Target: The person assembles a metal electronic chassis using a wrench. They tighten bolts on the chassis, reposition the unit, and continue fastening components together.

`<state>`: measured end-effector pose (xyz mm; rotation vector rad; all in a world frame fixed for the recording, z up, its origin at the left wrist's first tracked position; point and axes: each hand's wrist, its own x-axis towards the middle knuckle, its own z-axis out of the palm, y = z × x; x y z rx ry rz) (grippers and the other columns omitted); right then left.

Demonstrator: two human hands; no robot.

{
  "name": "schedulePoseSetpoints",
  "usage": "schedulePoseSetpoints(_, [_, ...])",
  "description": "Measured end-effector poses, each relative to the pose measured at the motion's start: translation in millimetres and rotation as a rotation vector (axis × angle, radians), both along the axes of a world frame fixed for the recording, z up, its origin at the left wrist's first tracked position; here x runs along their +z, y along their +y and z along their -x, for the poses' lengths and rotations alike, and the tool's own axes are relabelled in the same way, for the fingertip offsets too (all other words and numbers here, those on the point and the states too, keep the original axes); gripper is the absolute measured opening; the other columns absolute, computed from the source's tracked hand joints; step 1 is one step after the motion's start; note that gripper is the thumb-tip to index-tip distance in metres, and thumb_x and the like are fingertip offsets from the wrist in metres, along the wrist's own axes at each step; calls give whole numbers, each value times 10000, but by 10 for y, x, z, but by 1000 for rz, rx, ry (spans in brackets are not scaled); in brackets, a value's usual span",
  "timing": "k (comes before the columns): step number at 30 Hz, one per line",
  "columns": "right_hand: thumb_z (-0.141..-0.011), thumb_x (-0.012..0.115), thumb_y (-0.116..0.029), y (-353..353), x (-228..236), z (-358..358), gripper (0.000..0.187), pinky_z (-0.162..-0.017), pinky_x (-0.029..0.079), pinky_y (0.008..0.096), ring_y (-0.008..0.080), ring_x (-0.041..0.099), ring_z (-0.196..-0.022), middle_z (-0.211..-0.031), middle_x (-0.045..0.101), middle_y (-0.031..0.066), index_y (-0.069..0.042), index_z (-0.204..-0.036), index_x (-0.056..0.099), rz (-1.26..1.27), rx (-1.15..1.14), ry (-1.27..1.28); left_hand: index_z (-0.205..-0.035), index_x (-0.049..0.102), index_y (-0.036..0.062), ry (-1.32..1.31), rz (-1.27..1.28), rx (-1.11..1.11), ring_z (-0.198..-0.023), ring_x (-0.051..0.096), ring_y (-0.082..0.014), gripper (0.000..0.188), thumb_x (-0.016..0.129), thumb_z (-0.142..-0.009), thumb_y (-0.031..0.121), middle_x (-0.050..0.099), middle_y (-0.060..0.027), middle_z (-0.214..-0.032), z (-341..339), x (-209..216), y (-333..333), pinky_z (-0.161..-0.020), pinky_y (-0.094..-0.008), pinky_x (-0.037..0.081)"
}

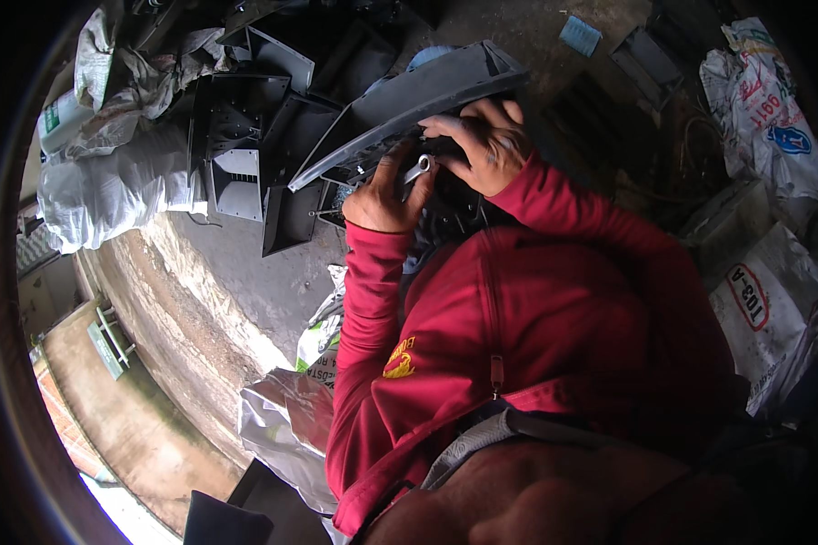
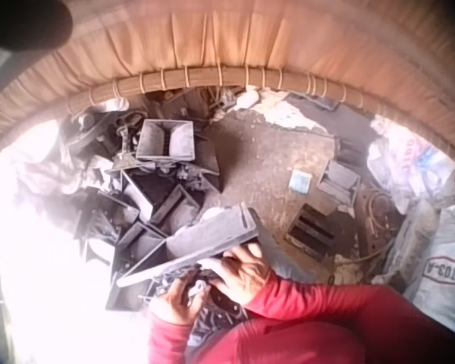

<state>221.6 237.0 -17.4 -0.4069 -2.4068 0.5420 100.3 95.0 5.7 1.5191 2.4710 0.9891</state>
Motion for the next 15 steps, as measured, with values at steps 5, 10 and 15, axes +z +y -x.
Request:
schedulePoseSetpoints(5, [-660,794,-165,3,16,-6,673,-882,316,378,114,550,-951,-1042,671,-167,-251,-1274,531,-38,27,-19,-1222,611,138,22,-34,-24,-658,698,-286,535,769,-770,376,716,-121,-848,19,-165,-15,-545,-334,534])
schedulePoseSetpoints(10, [-678,781,-168,11,-26,6,673,-884,310,377,110,549,-970,-1044,667,-169,-256,-1292,521,-51,19,-13,-1190,604,131,-131,-70,15,-624,690,-262,481,754,-787,347,708,-95,-800,-80,-109,52,-523,-339,526])
schedulePoseSetpoints(15, [-669,788,-174,5,-2,-8,686,-877,314,369,112,551,-984,-1057,667,-170,-258,-1294,516,-11,21,-25,-1207,591,135,-8,-60,17,-616,687,-256,485,739,-796,347,712,-75,-824,-67,-161,21,-517,-342,524])
